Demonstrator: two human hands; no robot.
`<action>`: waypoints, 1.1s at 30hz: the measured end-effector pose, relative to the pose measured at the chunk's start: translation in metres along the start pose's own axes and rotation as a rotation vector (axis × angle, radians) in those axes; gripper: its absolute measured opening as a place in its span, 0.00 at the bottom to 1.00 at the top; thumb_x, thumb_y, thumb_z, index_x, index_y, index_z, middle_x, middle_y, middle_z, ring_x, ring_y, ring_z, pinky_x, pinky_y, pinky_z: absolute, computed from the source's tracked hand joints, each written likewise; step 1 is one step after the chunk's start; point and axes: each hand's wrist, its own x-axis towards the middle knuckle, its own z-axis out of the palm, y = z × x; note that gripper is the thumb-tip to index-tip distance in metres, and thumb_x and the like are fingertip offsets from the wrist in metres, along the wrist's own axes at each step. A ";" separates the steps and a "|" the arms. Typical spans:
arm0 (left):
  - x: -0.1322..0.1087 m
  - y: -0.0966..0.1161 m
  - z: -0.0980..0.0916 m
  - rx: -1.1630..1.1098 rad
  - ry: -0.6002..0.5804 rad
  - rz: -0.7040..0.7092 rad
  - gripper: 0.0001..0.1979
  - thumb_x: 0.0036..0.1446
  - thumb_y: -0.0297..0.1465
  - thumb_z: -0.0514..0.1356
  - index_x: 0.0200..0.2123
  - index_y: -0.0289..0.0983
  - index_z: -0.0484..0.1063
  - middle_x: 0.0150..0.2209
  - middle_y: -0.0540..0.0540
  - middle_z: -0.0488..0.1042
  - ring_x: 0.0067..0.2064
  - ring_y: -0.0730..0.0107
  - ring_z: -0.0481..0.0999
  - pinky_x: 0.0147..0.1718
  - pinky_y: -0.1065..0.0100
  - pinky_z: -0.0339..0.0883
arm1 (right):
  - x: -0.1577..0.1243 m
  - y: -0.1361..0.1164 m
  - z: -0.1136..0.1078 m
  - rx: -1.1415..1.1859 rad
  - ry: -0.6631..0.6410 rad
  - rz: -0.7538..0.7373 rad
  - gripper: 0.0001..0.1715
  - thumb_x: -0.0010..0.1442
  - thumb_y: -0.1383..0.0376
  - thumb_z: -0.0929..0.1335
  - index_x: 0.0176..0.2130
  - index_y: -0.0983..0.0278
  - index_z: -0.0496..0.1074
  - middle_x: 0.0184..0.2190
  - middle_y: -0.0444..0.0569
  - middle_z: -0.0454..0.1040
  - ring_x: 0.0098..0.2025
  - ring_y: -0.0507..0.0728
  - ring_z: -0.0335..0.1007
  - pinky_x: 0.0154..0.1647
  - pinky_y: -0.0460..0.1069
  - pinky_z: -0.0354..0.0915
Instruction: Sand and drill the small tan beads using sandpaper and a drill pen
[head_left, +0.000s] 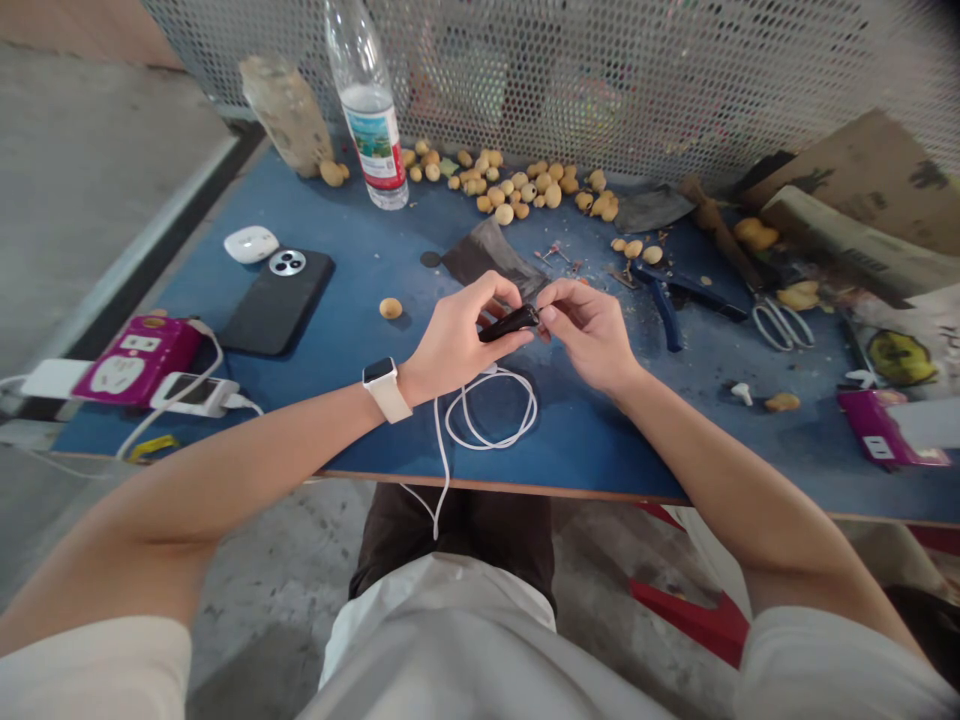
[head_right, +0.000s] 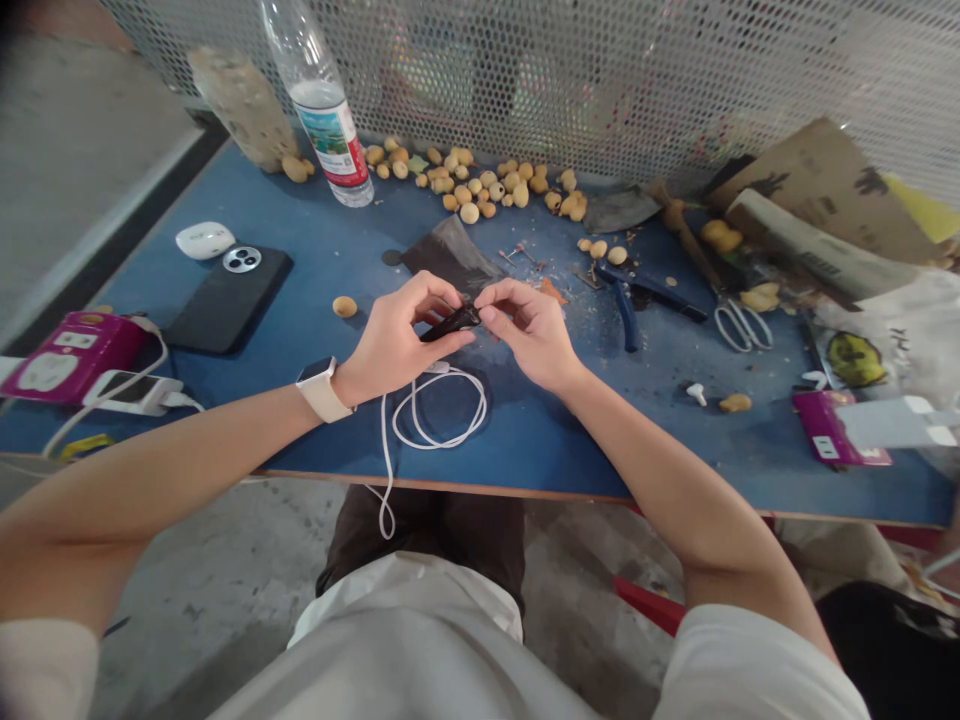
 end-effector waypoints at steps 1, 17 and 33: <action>0.000 0.000 0.000 0.010 -0.003 -0.007 0.14 0.72 0.29 0.77 0.51 0.43 0.75 0.48 0.49 0.87 0.46 0.64 0.91 0.47 0.63 0.88 | 0.000 0.000 0.000 -0.004 0.000 0.005 0.37 0.68 0.29 0.84 0.41 0.57 0.81 0.36 0.43 0.77 0.30 0.52 0.69 0.35 0.51 0.76; 0.000 -0.024 0.000 0.035 0.102 -0.155 0.21 0.83 0.54 0.71 0.61 0.46 0.75 0.54 0.41 0.88 0.49 0.55 0.92 0.49 0.55 0.88 | 0.019 0.020 -0.053 -0.561 0.117 -0.126 0.40 0.76 0.23 0.74 0.42 0.55 0.80 0.41 0.49 0.82 0.39 0.60 0.75 0.44 0.58 0.76; -0.001 -0.020 0.001 0.073 0.110 -0.133 0.17 0.81 0.46 0.73 0.59 0.44 0.76 0.54 0.41 0.88 0.47 0.60 0.90 0.50 0.58 0.88 | 0.020 0.028 -0.034 -0.081 0.111 0.056 0.44 0.64 0.21 0.82 0.42 0.55 0.76 0.34 0.43 0.77 0.31 0.54 0.70 0.31 0.51 0.73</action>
